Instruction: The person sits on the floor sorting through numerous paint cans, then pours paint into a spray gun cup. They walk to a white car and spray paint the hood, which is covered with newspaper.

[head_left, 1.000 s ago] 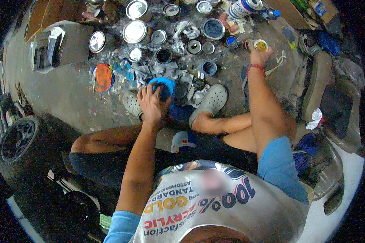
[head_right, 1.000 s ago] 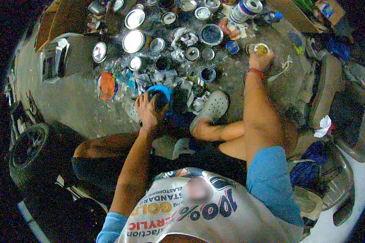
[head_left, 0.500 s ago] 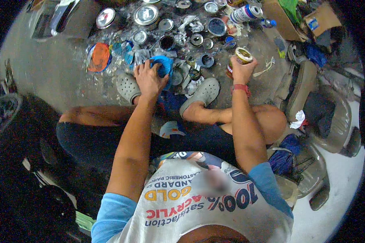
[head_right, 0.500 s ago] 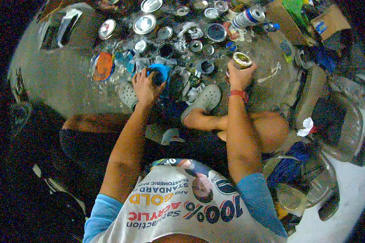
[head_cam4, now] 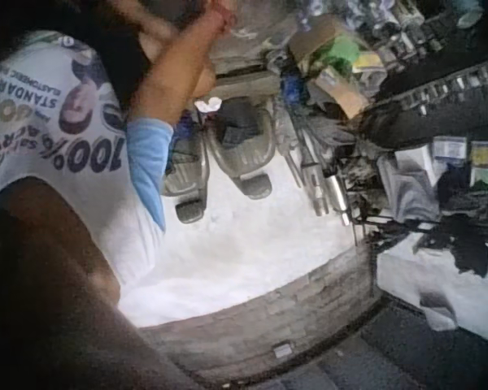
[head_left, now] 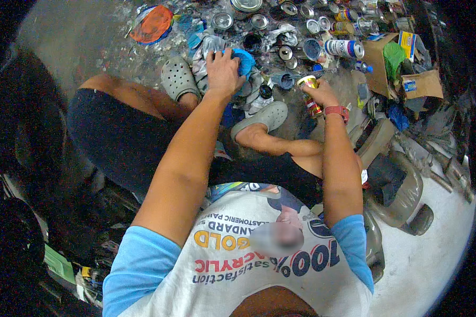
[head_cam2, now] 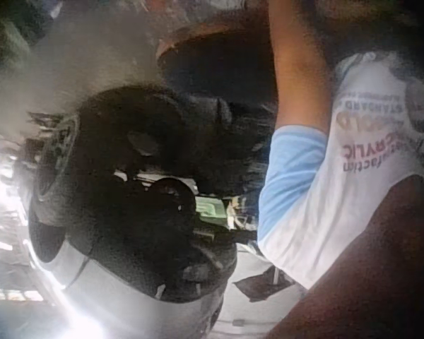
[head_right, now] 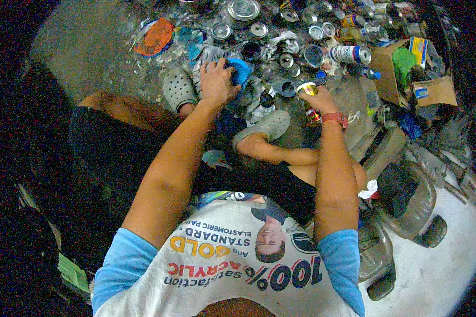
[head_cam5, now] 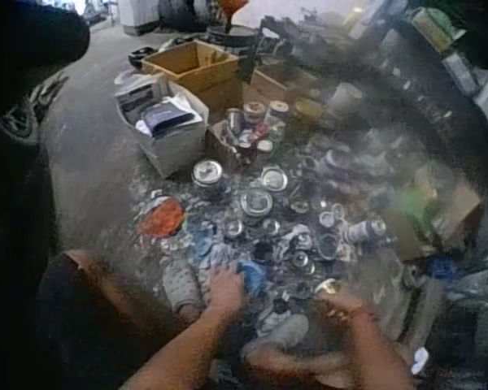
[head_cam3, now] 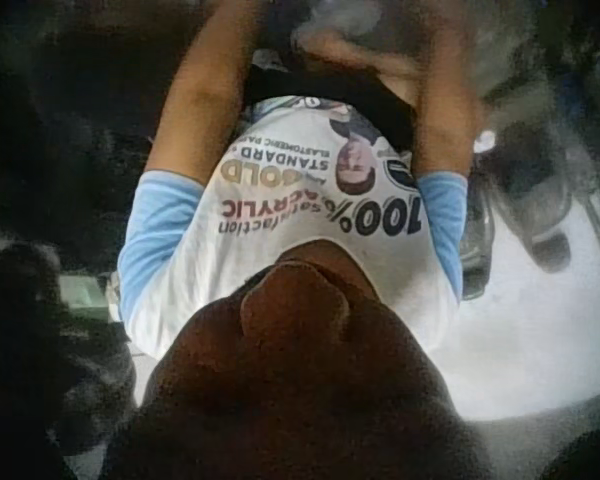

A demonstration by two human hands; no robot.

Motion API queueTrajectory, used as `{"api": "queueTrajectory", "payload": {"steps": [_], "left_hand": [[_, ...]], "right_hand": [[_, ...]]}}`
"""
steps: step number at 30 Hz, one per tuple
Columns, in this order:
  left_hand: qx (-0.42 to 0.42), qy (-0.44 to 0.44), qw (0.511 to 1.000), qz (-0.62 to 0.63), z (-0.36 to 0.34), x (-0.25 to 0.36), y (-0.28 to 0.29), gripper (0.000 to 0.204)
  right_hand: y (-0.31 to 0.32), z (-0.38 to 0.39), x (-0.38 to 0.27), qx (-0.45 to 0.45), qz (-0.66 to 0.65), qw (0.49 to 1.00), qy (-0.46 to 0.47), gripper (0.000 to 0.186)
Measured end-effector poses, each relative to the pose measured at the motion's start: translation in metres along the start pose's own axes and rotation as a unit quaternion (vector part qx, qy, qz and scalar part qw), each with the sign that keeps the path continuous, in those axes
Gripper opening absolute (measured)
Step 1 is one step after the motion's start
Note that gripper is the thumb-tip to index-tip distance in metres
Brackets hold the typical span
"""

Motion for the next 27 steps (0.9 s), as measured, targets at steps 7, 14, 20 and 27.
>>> {"api": "queueTrajectory", "payload": {"steps": [7,14,20,27], "left_hand": [[0.008,0.000,1.000,0.023,0.002,-0.003,-0.001,0.050],[-0.001,0.005,1.000,0.022,0.000,-0.006,-0.004,0.050],[0.001,0.009,1.000,0.028,0.002,-0.008,-0.003,0.050],[0.000,-0.002,0.999,0.042,0.004,-0.006,-0.001,0.048]], "right_hand": [[0.016,-0.006,-0.014,-0.114,0.089,0.989,-0.005,0.082],[0.023,0.005,-0.039,-0.140,0.116,0.983,0.027,0.068],[0.028,0.007,-0.044,-0.125,0.188,0.974,0.009,0.085],[0.036,0.015,-0.051,-0.151,0.215,0.965,-0.006,0.081]]}}
Point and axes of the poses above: each hand's wrist, its own z-axis away from the middle knuckle, its own y-axis out of the back of the hand, x = y × z, the point moved 4 cm from there along -z, towards the middle knuckle, and after that the axes turned 8 degrees about -x, right-handed, at the moved point
